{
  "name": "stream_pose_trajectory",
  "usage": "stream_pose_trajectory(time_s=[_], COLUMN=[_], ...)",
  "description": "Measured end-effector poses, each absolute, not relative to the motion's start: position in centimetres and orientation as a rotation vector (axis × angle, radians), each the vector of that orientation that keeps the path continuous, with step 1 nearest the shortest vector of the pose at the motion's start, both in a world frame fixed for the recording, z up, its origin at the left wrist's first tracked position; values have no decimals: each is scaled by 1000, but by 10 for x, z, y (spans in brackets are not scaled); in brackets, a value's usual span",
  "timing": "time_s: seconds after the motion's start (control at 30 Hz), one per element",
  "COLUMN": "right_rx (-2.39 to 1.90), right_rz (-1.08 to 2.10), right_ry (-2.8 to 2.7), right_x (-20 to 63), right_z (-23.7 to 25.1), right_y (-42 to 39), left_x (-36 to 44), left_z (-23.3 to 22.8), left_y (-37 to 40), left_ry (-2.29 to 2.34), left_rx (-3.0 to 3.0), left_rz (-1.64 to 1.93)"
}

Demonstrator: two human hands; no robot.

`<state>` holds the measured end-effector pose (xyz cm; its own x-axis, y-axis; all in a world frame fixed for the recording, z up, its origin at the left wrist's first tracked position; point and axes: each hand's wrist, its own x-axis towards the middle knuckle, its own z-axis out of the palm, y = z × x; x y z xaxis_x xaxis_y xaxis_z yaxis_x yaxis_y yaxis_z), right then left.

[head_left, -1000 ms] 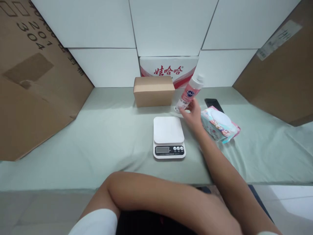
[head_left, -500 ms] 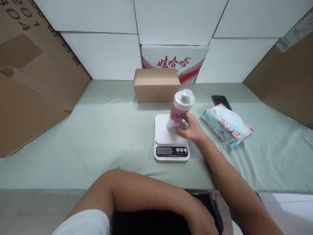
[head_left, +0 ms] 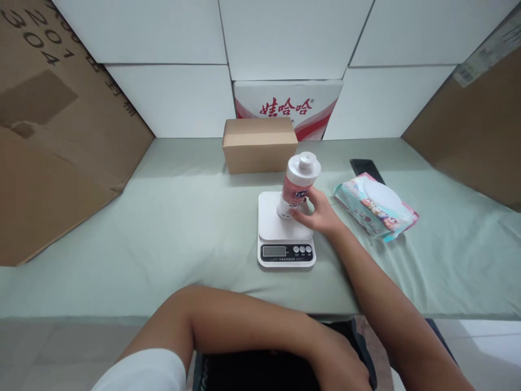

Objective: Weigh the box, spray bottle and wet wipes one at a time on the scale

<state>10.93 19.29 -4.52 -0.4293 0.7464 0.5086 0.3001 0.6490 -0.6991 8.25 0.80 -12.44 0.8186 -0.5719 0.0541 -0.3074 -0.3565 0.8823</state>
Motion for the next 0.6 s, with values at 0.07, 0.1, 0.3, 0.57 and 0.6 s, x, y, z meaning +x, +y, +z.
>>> stream_pose_trajectory(time_s=[0.07,0.1,0.3,0.57,0.6], right_rx=[-843,-871,-1224,-1421,-1443], right_rz=[673,655,391,261,249], right_ry=[-1976,-1938,-1500,-1432,-1425], right_x=[109,111,137,122,120], right_z=[-48,-51,-69,-90,-90], right_y=[195,198,233,267,273], left_x=[80,78,75,72,72], left_z=[-120,-118,-113,-94,-92], left_y=[10,11,12,22,23], left_ry=[-628,-616,-660,-698,-683], left_rx=[1989,1998,2053,2049,2055], left_rz=[-347,-379,-442,-490,-491])
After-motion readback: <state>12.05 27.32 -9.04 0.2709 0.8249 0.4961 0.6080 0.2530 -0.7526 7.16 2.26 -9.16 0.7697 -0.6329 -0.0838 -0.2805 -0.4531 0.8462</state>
